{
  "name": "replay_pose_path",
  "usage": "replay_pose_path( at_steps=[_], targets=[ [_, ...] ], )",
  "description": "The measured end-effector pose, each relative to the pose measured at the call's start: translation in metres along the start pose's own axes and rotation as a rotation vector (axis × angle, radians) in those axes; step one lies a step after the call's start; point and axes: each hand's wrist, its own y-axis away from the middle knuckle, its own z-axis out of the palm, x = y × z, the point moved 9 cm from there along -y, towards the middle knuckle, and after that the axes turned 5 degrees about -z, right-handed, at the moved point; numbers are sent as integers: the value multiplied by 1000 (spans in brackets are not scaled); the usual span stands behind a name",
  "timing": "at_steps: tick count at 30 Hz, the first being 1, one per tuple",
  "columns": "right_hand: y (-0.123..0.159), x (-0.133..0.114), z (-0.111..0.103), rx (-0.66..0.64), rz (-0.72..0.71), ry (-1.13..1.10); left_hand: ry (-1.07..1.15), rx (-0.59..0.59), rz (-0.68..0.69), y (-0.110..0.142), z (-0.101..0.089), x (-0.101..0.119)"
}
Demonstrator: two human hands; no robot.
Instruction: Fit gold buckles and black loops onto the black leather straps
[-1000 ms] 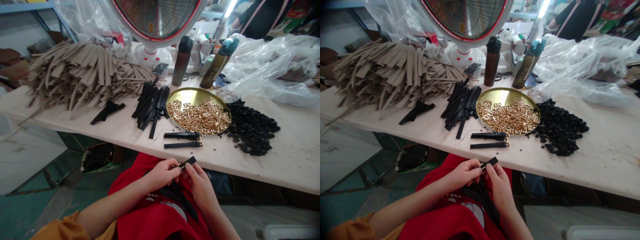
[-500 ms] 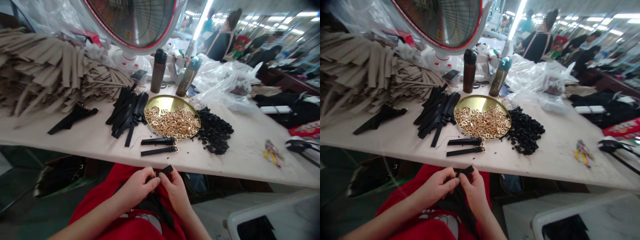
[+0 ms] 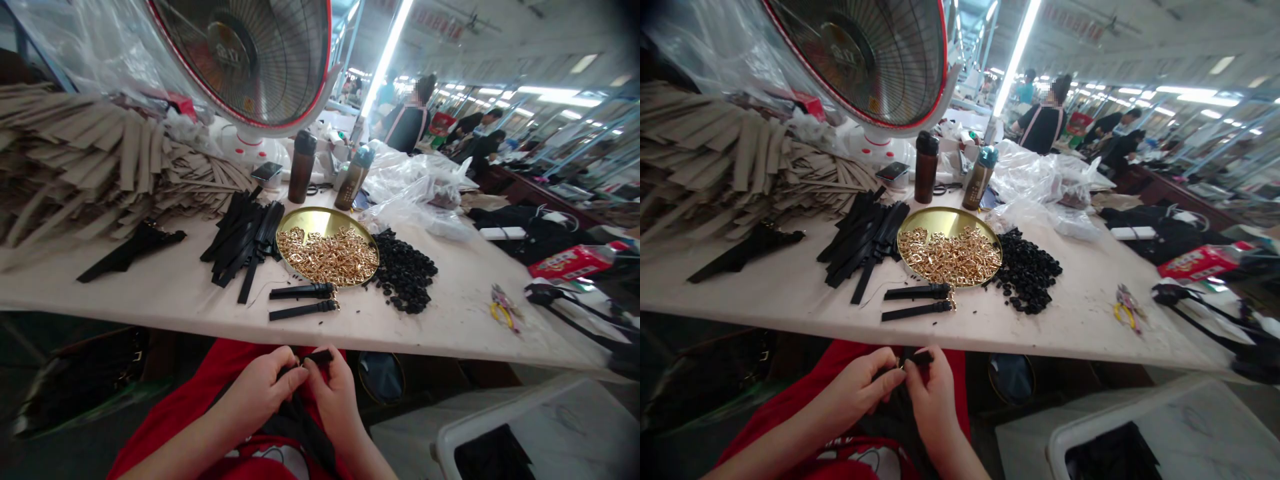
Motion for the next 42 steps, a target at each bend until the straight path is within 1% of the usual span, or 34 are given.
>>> replay_pose_path(
  at_steps=[2, 3, 6, 8, 13, 16, 18, 20, 21, 23, 24, 25, 26, 28, 30, 32, 34, 36, 39, 42],
  targets=[
    [-3, 5, 0, -23, 79, -33, 53, -40, -6, 0, 4, -1],
    [-4, 5, 0, -32, 90, -42, 90, -52, -9, -2, 6, -2],
    [-6, 2, -2, -50, 62, -43, 201, -50, -30, -12, 8, -7],
    [-7, 3, -4, -50, 48, -34, 231, -49, -37, -19, 9, -7],
    [-15, 9, -13, -38, 13, 15, 142, -58, -60, -32, 10, -1],
    [-20, 8, -14, -54, -49, 20, 129, -47, -75, -42, 11, -5],
    [-21, 8, -12, -81, -69, 9, 178, -37, -88, -50, 12, -11],
    [-21, 10, -9, -114, -57, -26, 238, -26, -91, -57, 12, -15],
    [-21, 12, -8, -136, -49, -40, 238, -23, -82, -60, 12, -14],
    [-24, 15, -10, -197, -44, -15, 154, -59, -45, -63, 14, -7],
    [-29, 18, -16, -209, -45, 31, 84, -84, -23, -65, 15, -2],
    [-38, 22, -28, -192, -44, 97, 19, -101, -9, -66, 16, 1],
    [-49, 26, -44, -147, -45, 180, -30, -104, -2, -67, 15, 4],
    [-79, 35, -91, 46, -33, 358, -69, -68, -13, -71, 12, 6],
    [-112, 39, -133, 211, -46, 584, -53, -33, -36, -74, 10, 5],
    [-143, 48, -155, 244, -12, 836, -26, -33, -35, -75, 13, 5],
    [-164, 58, -162, 243, 8, 898, -15, -38, -19, -74, 15, 6],
    [-174, 65, -160, 230, 13, 885, -23, -39, -2, -70, 15, 8],
    [-170, 68, -151, 205, 1, 829, -40, -33, 8, -62, 10, 11],
    [-150, 63, -141, 178, -15, 744, -51, 6, 39, -56, 1, 20]
  ],
)
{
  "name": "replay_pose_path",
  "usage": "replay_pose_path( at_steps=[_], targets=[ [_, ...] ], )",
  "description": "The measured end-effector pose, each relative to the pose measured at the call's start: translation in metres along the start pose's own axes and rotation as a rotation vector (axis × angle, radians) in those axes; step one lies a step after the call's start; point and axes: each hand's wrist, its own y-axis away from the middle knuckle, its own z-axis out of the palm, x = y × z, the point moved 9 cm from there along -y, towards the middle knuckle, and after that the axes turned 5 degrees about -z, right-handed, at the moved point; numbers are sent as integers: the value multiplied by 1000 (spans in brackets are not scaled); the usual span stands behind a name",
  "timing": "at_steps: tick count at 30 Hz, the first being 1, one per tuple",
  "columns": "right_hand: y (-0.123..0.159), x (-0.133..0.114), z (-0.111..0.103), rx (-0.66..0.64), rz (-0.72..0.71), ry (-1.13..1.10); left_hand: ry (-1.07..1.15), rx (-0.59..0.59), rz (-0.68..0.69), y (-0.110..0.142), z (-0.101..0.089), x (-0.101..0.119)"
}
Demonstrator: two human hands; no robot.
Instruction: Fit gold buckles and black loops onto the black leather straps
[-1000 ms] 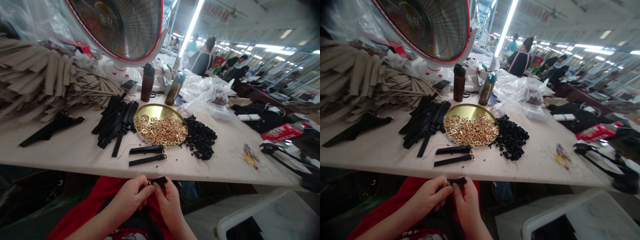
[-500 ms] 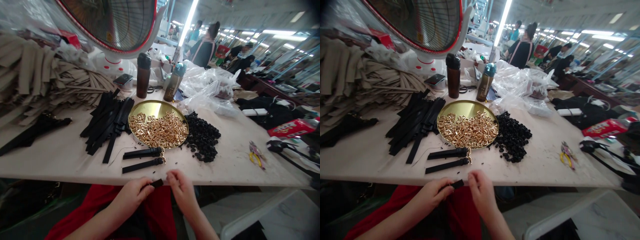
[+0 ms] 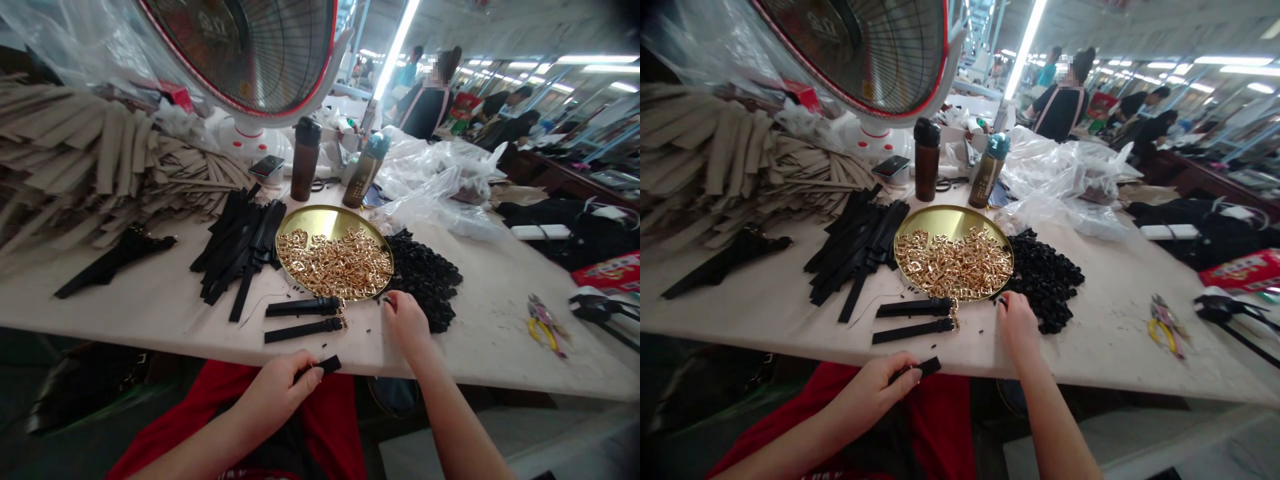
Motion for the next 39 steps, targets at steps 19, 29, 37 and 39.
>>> replay_pose_path(
  at_steps=[19, 29, 37, 39],
  targets=[
    [130, -96, 54, -304, 415, -1209, -304, 196, 236, 33, -26, 21],
    [154, -92, 72, -434, 605, -1325, -58, 5, 127, 31, -15, 6],
    [172, -94, 87, -425, 698, -1301, -13, 60, -28, 27, -22, -22],
    [171, -92, 88, -405, 717, -1311, -38, 29, -30, 27, -18, -20]
  ],
)
